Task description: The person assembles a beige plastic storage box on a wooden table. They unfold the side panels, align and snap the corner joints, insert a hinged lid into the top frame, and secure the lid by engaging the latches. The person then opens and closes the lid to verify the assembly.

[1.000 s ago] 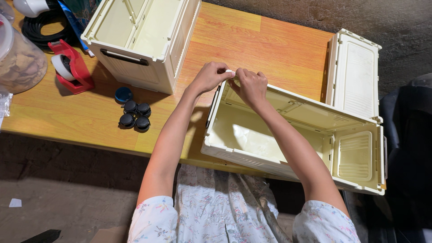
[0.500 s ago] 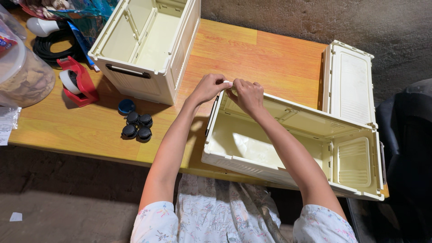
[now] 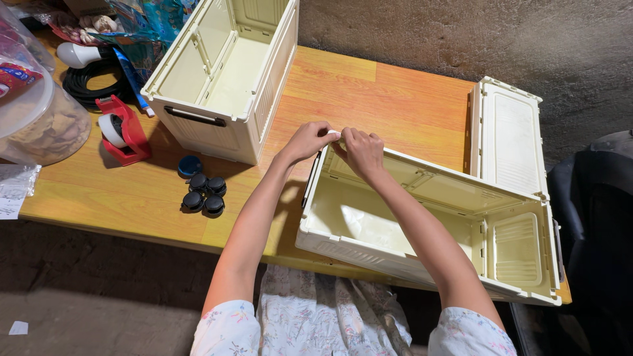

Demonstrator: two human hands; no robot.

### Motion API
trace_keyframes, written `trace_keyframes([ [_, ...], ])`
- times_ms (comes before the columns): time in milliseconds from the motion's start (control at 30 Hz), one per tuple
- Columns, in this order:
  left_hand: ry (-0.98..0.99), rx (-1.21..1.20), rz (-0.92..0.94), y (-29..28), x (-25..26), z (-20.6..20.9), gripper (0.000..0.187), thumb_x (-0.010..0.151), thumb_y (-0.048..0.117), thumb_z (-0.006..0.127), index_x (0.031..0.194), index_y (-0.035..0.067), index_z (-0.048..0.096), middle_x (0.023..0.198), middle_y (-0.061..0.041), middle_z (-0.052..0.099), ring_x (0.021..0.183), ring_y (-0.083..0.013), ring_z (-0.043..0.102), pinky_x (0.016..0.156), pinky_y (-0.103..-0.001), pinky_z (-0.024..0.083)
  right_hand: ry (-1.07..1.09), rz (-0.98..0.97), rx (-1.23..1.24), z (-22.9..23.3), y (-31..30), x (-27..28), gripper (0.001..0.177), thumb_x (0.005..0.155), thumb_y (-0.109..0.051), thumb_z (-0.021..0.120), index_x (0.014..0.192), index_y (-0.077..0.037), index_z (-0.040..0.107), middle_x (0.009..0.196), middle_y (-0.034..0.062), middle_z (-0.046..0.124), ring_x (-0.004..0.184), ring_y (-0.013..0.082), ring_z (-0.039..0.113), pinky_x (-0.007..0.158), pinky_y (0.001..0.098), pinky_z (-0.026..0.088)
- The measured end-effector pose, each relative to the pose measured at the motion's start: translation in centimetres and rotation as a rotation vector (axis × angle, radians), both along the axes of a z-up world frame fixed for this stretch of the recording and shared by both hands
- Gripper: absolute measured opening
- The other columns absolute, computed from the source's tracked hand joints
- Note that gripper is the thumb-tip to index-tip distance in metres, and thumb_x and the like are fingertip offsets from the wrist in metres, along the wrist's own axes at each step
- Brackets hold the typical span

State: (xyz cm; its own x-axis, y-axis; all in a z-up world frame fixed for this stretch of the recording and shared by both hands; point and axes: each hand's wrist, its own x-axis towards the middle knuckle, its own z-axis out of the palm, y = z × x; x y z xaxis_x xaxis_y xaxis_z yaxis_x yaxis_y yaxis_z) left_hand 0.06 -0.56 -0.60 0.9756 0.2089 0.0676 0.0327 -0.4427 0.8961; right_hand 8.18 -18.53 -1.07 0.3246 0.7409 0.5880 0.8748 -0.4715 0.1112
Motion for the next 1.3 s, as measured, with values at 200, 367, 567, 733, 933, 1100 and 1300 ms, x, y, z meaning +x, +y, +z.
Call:
trace_keyframes([
  [200,-0.133,-0.336,0.020,-0.5,-0.7,-3.5,0.049,0.104,0.046,0.056,0.089,0.000,0.065,0.075,0.002,0.056,0.072,-0.0097,0.050,0.070,-0.027,0.046,-0.011,-0.013,-0.048,0.5,-0.5,-0.6,0.044,0.082,-0.048,0.080,0.093,-0.011,0.060,0.078,0.0010,0.062,0.070,0.0186,0.064,0.055,0.0363,0.046],
  [367,-0.083,-0.395,0.088,-0.6,0.0,-5.5,0.054,0.103,0.050,0.057,0.088,-0.001,0.065,0.075,0.000,0.054,0.072,-0.0114,0.047,0.069,-0.030,0.043,0.015,-0.093,-0.115,0.4,0.0,-1.3,0.041,0.088,-0.046,0.080,0.096,-0.011,0.061,0.083,0.0018,0.062,0.077,0.0188,0.064,0.062,0.0372,0.047],
  [567,-0.077,-0.442,0.047,0.2,0.3,-10.7,0.064,0.106,0.057,0.043,0.116,0.002,0.075,0.089,-0.003,0.070,0.082,-0.0106,0.059,0.080,-0.027,0.049,-0.490,0.108,-0.041,-3.8,-2.9,-0.3,0.064,0.087,-0.040,0.077,0.139,-0.006,0.061,0.129,0.0093,0.059,0.117,0.0224,0.053,0.099,0.0400,0.046],
  [733,-0.057,-0.359,0.123,0.1,2.0,-16.5,0.059,0.103,0.054,0.049,0.126,0.004,0.071,0.112,-0.006,0.077,0.102,-0.0103,0.069,0.090,-0.027,0.051,-0.802,0.390,-0.781,-9.2,-5.2,1.3,0.063,0.096,-0.026,0.069,0.151,-0.005,0.049,0.150,0.0091,0.053,0.125,0.0209,0.047,0.108,0.0392,0.035],
  [933,-0.023,-0.365,0.246,-0.4,2.7,-18.2,0.054,0.099,0.052,0.058,0.112,0.004,0.078,0.094,-0.009,0.080,0.087,-0.0123,0.071,0.080,-0.028,0.054,-0.738,0.347,-0.992,-9.4,-3.9,-0.4,0.067,0.093,-0.036,0.051,0.152,-0.006,0.044,0.162,0.0093,0.035,0.150,0.0255,0.029,0.125,0.0457,0.018],
  [1100,-0.071,-0.339,0.262,-0.5,2.4,-17.5,0.053,0.099,0.052,0.059,0.105,0.003,0.079,0.087,-0.008,0.080,0.082,-0.0119,0.069,0.076,-0.029,0.053,-0.641,0.306,-0.989,-7.7,-3.4,-1.8,0.071,0.092,-0.034,0.051,0.153,-0.001,0.043,0.164,0.0153,0.033,0.151,0.0308,0.025,0.126,0.0518,0.012],
  [1300,-0.062,-0.300,0.270,-0.6,3.0,-18.3,0.052,0.099,0.053,0.057,0.107,0.006,0.078,0.085,-0.009,0.079,0.079,-0.0132,0.070,0.075,-0.030,0.054,-0.633,0.267,-0.989,-7.0,-3.7,-2.2,0.068,0.092,-0.031,0.051,0.151,0.003,0.043,0.163,0.0184,0.034,0.152,0.0337,0.025,0.123,0.0565,0.013],
])
